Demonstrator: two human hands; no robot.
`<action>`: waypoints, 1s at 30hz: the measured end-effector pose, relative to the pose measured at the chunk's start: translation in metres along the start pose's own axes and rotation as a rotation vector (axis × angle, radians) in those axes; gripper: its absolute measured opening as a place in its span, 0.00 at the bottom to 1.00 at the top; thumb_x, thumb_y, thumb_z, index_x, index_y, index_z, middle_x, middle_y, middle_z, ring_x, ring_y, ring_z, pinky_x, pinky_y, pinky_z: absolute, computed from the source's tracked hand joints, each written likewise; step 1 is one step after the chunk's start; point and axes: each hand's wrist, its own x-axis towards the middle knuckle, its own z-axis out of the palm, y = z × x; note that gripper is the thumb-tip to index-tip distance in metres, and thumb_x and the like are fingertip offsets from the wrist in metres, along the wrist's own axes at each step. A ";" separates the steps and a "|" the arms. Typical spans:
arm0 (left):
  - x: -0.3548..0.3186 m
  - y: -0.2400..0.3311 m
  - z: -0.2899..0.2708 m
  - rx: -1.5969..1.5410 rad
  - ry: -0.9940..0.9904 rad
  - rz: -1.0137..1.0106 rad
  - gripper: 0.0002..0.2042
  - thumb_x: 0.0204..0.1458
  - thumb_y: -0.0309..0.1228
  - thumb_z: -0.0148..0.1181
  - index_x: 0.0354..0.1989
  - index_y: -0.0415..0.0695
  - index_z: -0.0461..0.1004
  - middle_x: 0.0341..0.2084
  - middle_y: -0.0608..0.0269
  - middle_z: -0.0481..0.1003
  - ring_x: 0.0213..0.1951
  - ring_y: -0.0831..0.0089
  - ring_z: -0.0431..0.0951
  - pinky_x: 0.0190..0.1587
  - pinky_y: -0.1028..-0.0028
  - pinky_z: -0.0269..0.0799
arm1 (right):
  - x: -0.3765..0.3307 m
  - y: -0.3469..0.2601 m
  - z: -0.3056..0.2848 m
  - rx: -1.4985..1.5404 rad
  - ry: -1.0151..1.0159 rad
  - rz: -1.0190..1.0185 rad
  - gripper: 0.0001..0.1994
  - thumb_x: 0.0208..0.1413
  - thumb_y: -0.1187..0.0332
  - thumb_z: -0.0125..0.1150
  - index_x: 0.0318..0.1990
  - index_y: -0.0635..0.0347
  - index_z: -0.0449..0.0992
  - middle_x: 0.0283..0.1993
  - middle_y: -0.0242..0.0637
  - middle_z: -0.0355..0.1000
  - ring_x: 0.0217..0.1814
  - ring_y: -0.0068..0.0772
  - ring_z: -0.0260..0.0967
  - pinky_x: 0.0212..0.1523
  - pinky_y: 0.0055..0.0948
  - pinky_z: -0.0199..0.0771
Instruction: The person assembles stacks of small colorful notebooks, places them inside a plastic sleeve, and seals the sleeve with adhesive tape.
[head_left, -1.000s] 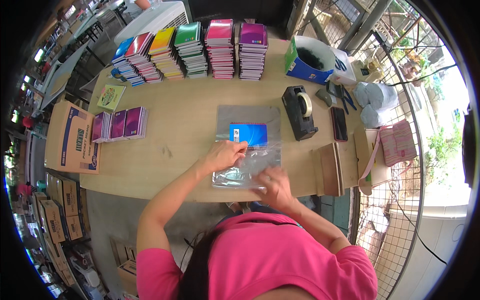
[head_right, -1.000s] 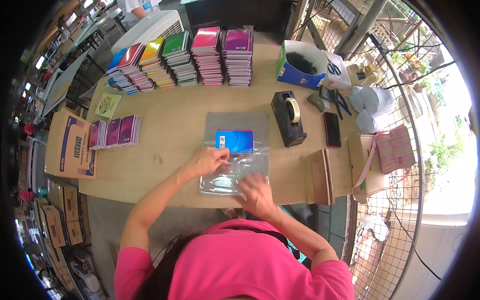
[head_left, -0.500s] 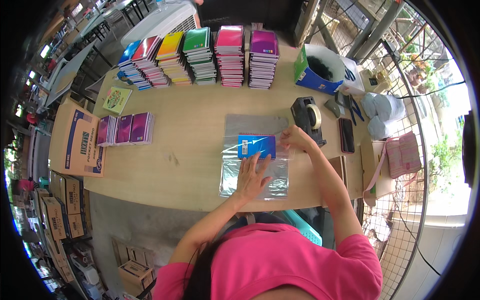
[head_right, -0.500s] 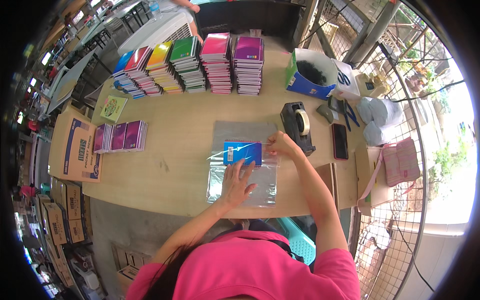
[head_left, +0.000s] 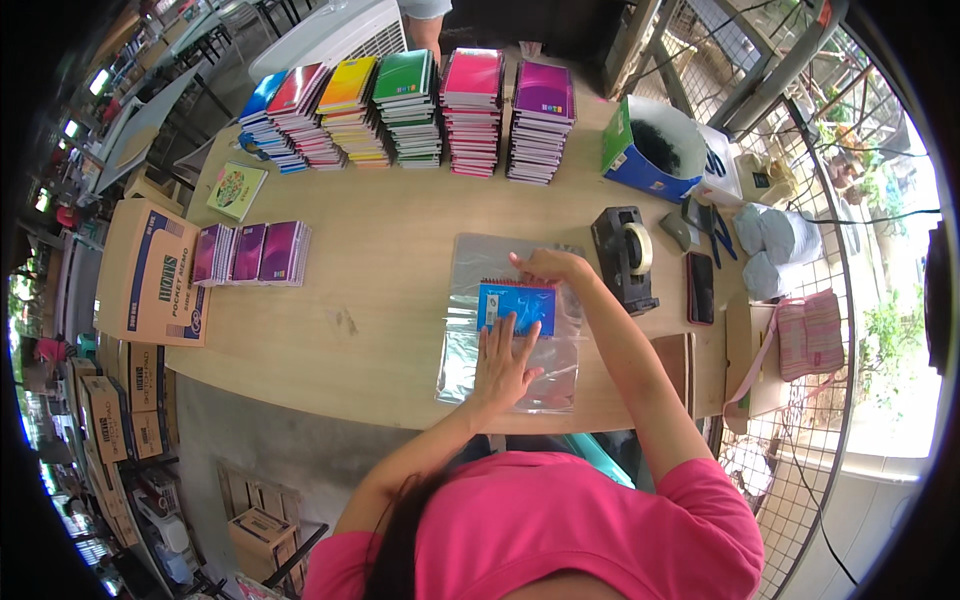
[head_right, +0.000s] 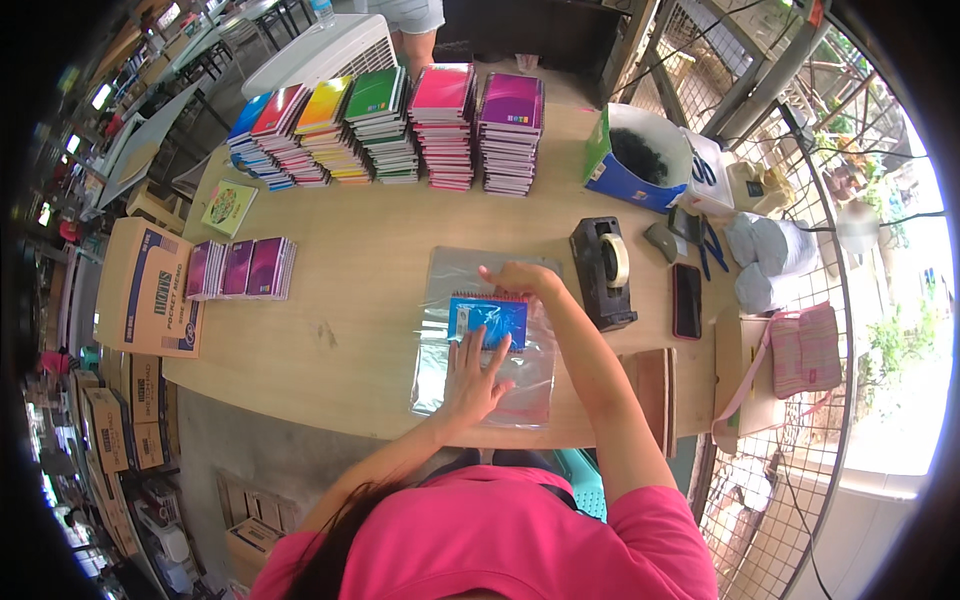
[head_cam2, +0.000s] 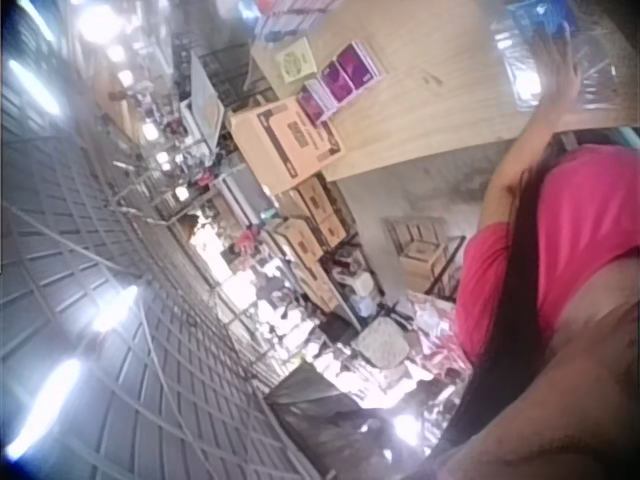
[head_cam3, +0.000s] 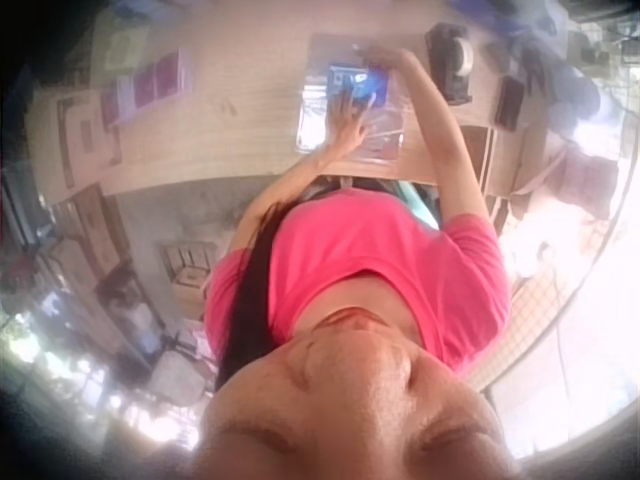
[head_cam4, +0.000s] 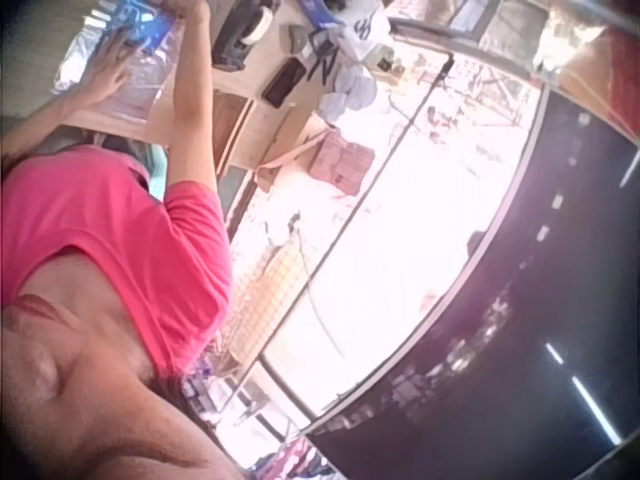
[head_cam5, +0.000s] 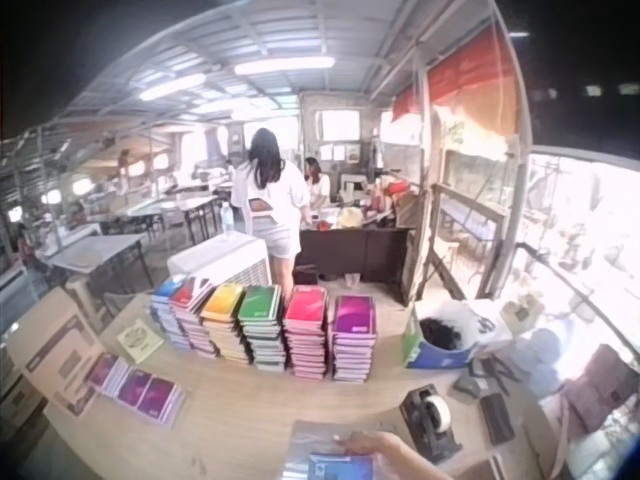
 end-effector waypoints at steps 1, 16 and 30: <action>-0.003 0.001 0.001 -0.008 0.000 0.000 0.43 0.48 0.46 0.68 0.73 0.60 0.51 0.67 0.39 0.51 0.67 0.39 0.53 0.66 0.39 0.50 | -0.001 -0.002 -0.001 0.011 -0.013 0.024 0.43 0.58 0.26 0.35 0.40 0.57 0.85 0.37 0.43 0.79 0.35 0.43 0.78 0.33 0.47 0.82; -0.014 0.011 -0.005 -0.008 -0.045 -0.031 0.40 0.48 0.43 0.68 0.71 0.64 0.56 0.69 0.42 0.47 0.71 0.38 0.44 0.64 0.32 0.45 | 0.029 0.052 0.025 -0.143 1.041 -0.369 0.09 0.50 0.61 0.63 0.27 0.54 0.83 0.38 0.40 0.75 0.43 0.50 0.72 0.42 0.46 0.75; -0.021 0.006 0.004 -0.028 -0.064 -0.109 0.38 0.52 0.42 0.65 0.72 0.66 0.53 0.72 0.48 0.45 0.73 0.44 0.40 0.64 0.28 0.39 | 0.012 0.021 0.017 -0.470 1.015 -0.782 0.07 0.38 0.72 0.66 0.29 0.53 0.79 0.47 0.36 0.71 0.54 0.43 0.67 0.47 0.48 0.68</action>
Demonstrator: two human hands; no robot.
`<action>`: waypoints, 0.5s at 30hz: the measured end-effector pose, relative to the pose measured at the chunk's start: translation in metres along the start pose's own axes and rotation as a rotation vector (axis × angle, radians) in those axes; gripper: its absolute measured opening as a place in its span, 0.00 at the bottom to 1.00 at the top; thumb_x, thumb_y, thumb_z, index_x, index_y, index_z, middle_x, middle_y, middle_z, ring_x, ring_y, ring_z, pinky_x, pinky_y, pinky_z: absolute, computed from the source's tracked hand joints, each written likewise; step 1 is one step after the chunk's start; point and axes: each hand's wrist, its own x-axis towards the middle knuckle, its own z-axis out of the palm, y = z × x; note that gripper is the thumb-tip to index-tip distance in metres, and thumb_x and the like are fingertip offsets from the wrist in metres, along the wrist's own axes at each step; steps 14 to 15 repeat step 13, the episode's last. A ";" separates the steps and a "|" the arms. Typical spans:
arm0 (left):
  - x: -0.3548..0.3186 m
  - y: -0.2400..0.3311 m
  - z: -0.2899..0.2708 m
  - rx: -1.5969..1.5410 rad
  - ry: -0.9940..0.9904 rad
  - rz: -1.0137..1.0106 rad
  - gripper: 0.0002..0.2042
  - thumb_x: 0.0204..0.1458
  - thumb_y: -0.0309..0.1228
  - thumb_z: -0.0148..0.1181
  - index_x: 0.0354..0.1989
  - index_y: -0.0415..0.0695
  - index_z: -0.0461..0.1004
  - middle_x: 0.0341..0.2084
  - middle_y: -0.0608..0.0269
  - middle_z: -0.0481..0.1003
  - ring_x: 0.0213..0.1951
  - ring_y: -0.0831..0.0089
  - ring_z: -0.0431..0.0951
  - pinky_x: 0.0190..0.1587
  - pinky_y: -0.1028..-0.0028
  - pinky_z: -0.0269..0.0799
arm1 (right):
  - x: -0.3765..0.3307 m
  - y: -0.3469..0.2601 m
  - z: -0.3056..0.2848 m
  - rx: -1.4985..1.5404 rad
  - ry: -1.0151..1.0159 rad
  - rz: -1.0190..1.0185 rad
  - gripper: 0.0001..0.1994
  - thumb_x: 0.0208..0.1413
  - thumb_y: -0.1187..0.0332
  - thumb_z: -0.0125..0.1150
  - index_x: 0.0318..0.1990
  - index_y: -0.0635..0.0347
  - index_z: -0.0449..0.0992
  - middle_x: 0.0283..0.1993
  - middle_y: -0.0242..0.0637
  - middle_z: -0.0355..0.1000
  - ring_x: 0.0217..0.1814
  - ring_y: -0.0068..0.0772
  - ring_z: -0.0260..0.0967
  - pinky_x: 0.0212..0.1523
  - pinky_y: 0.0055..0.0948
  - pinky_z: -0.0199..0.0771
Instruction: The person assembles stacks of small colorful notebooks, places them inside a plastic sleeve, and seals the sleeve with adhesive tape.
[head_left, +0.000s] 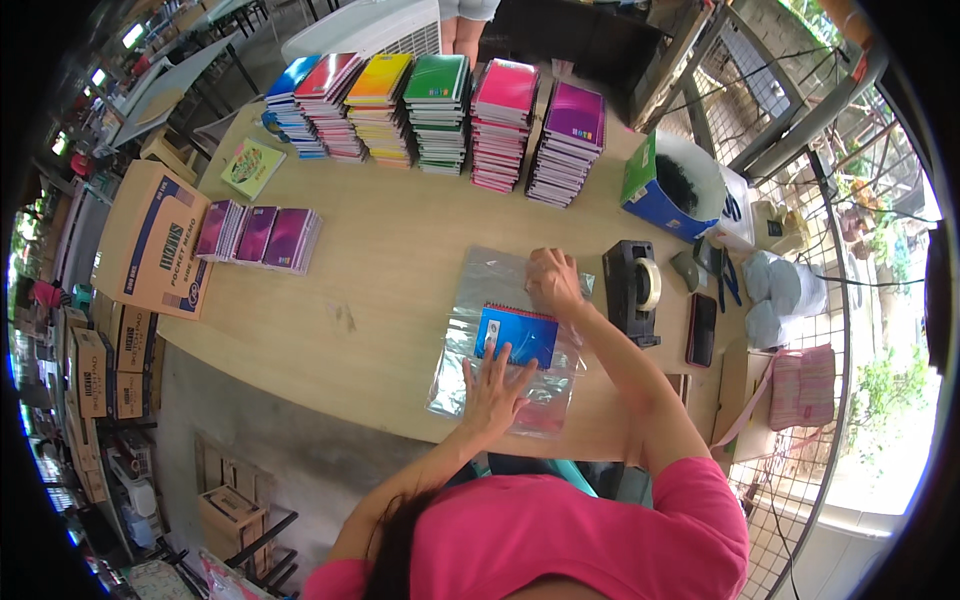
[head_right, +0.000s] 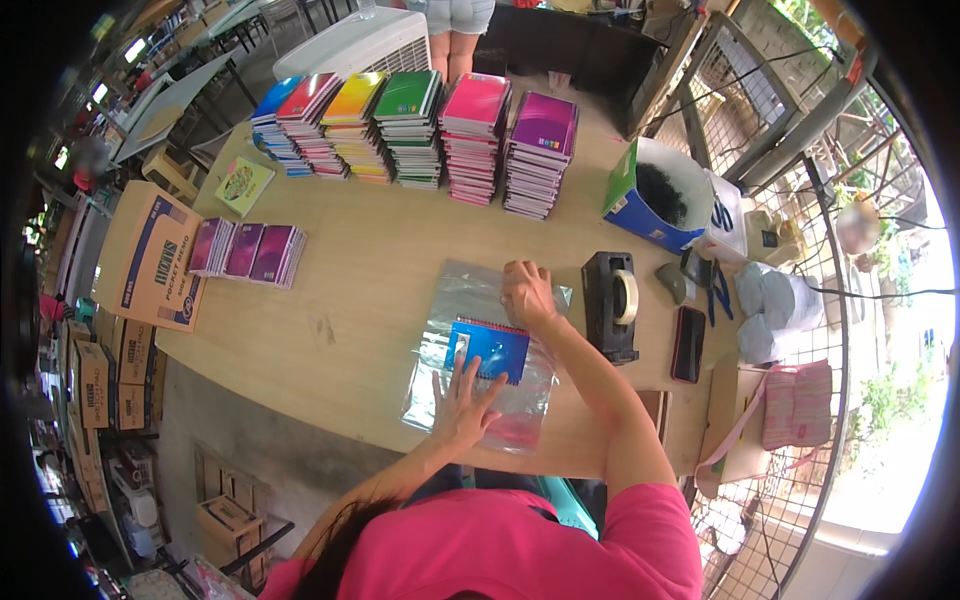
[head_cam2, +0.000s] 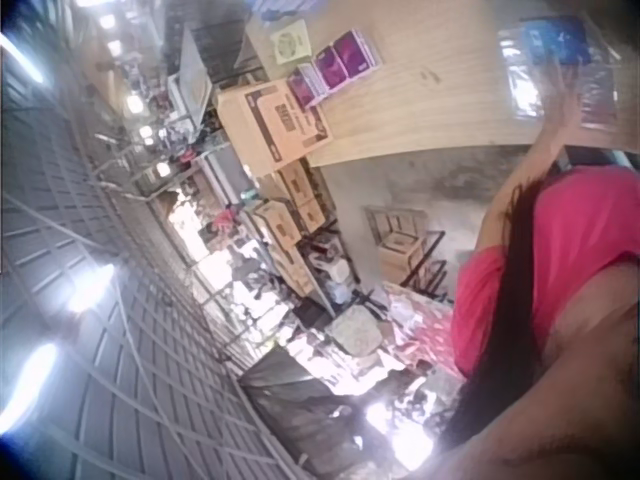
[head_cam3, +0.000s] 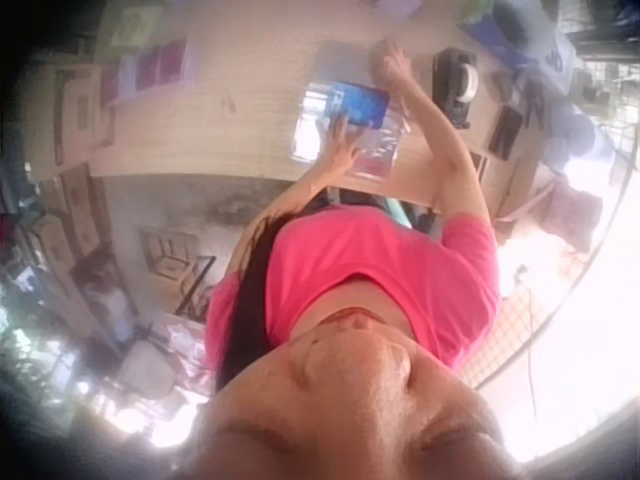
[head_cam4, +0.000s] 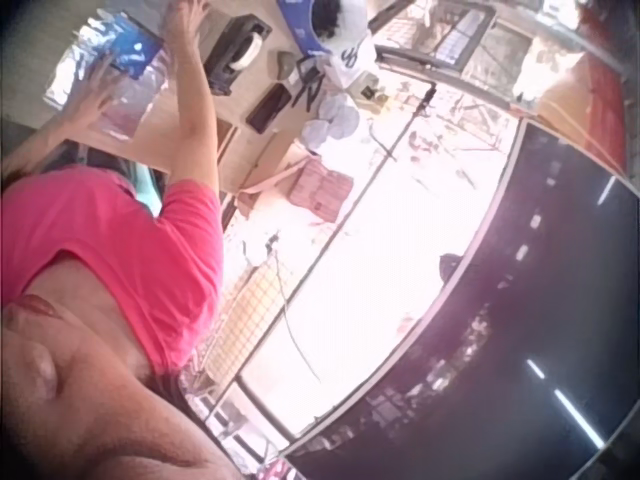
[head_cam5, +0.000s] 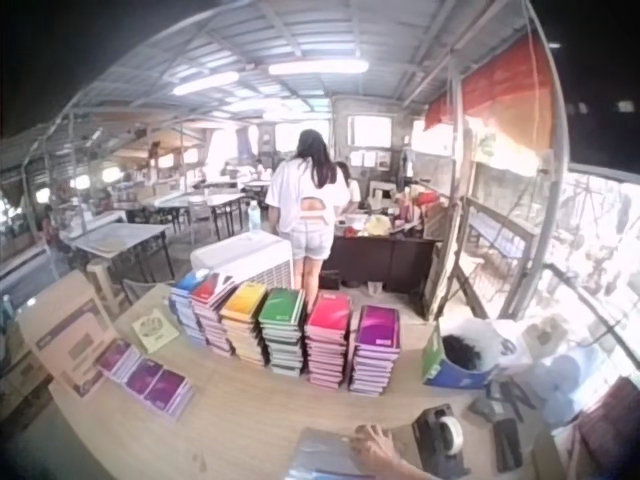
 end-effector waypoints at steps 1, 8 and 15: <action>0.000 -0.001 0.000 0.006 0.014 0.001 0.38 0.51 0.42 0.66 0.71 0.66 0.55 0.71 0.48 0.46 0.73 0.44 0.41 0.63 0.27 0.40 | -0.003 -0.002 -0.001 0.035 0.017 -0.064 0.08 0.38 0.72 0.66 0.30 0.53 0.80 0.48 0.36 0.71 0.53 0.44 0.69 0.47 0.48 0.69; -0.001 0.004 -0.003 0.009 0.057 -0.016 0.40 0.49 0.40 0.68 0.71 0.67 0.55 0.70 0.51 0.49 0.72 0.47 0.46 0.62 0.26 0.39 | 0.026 0.020 -0.019 0.307 -0.425 0.319 0.09 0.38 0.66 0.72 0.30 0.55 0.82 0.37 0.35 0.78 0.37 0.41 0.78 0.38 0.36 0.77; 0.008 0.009 -0.004 0.011 0.095 -0.065 0.43 0.46 0.40 0.70 0.72 0.67 0.52 0.70 0.53 0.51 0.72 0.48 0.49 0.64 0.27 0.37 | 0.049 0.036 -0.019 0.416 -0.627 0.293 0.14 0.36 0.64 0.74 0.34 0.54 0.85 0.31 0.37 0.81 0.35 0.32 0.79 0.39 0.32 0.77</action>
